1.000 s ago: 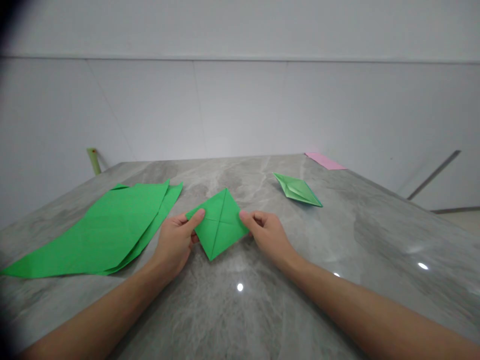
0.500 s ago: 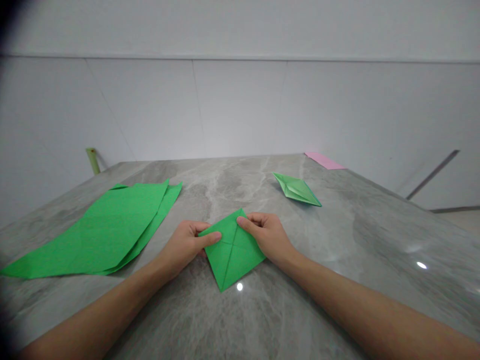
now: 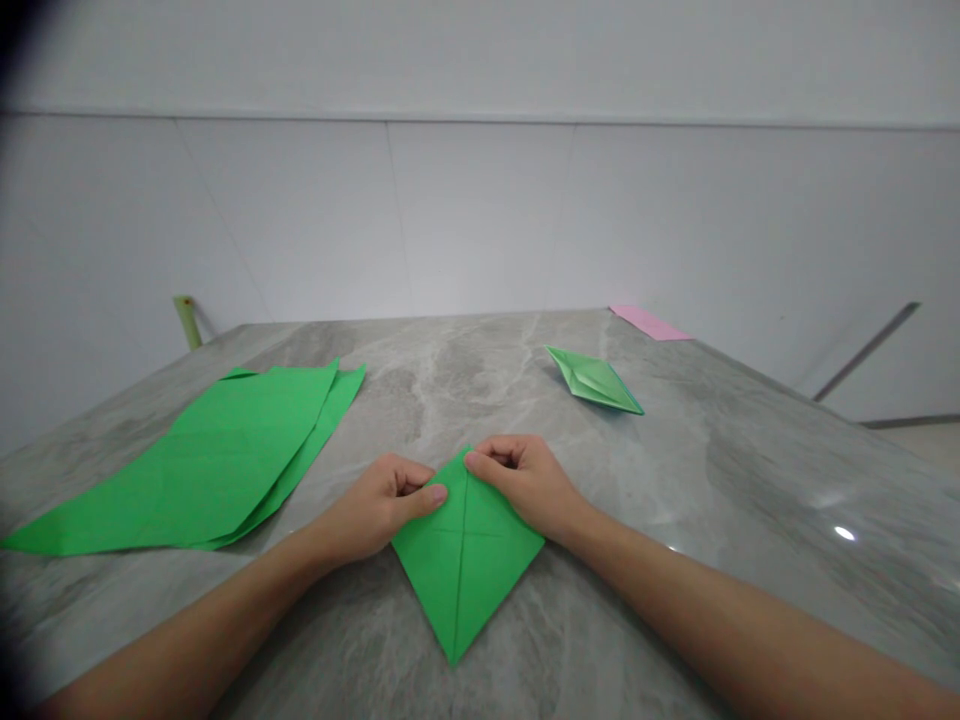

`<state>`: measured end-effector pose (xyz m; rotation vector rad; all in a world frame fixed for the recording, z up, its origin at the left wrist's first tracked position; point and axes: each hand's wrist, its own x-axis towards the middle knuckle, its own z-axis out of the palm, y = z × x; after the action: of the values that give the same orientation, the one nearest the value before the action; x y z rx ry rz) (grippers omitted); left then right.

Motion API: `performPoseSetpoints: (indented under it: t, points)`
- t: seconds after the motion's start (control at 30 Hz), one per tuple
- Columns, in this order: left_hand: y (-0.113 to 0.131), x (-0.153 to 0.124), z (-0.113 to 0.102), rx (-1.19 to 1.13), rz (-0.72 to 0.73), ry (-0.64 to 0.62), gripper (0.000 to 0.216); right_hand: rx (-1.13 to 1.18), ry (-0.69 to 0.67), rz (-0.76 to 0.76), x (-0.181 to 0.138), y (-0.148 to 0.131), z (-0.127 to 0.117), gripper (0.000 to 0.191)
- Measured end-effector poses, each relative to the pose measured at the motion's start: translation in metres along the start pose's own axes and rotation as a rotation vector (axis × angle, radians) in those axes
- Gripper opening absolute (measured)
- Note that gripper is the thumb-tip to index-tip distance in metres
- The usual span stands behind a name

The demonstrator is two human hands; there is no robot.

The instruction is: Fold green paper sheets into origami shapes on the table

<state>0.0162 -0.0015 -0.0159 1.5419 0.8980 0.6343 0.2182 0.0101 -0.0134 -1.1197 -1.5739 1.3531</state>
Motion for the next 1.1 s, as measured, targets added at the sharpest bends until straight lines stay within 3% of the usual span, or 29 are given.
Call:
performPoseSetpoints:
  t: [0.4,0.47,0.53,0.6,0.63,0.77,0.9,1.1]
  points:
    - [0.004,-0.001,0.002,0.122,0.03,-0.043,0.05,-0.079,-0.036,0.0,-0.003,0.003,0.0,0.045]
    - [0.001,0.0,0.002,0.173,0.049,0.031,0.039,-0.116,-0.002,0.005,0.0,0.005,-0.001,0.041]
    - [-0.001,0.001,0.001,0.303,0.101,0.182,0.019,-0.194,0.056,-0.014,0.004,0.007,-0.002,0.039]
    - [-0.002,0.001,-0.001,0.508,0.212,0.283,0.036,-0.32,0.11,-0.071,0.008,0.01,-0.004,0.035]
    - [-0.003,0.001,-0.002,0.612,0.281,0.276,0.04,-0.394,0.126,-0.105,0.01,0.011,-0.005,0.032]
    - [-0.003,-0.001,-0.004,0.81,0.463,0.083,0.021,-0.674,0.177,-0.215,0.015,0.018,-0.011,0.015]
    - [-0.003,-0.001,-0.004,0.82,0.475,0.033,0.026,-0.818,0.221,-0.234,0.02,0.025,-0.019,0.037]
    - [-0.006,-0.001,-0.009,0.869,0.454,0.02,0.032,-0.827,0.224,-0.239,0.026,0.03,-0.025,0.039]
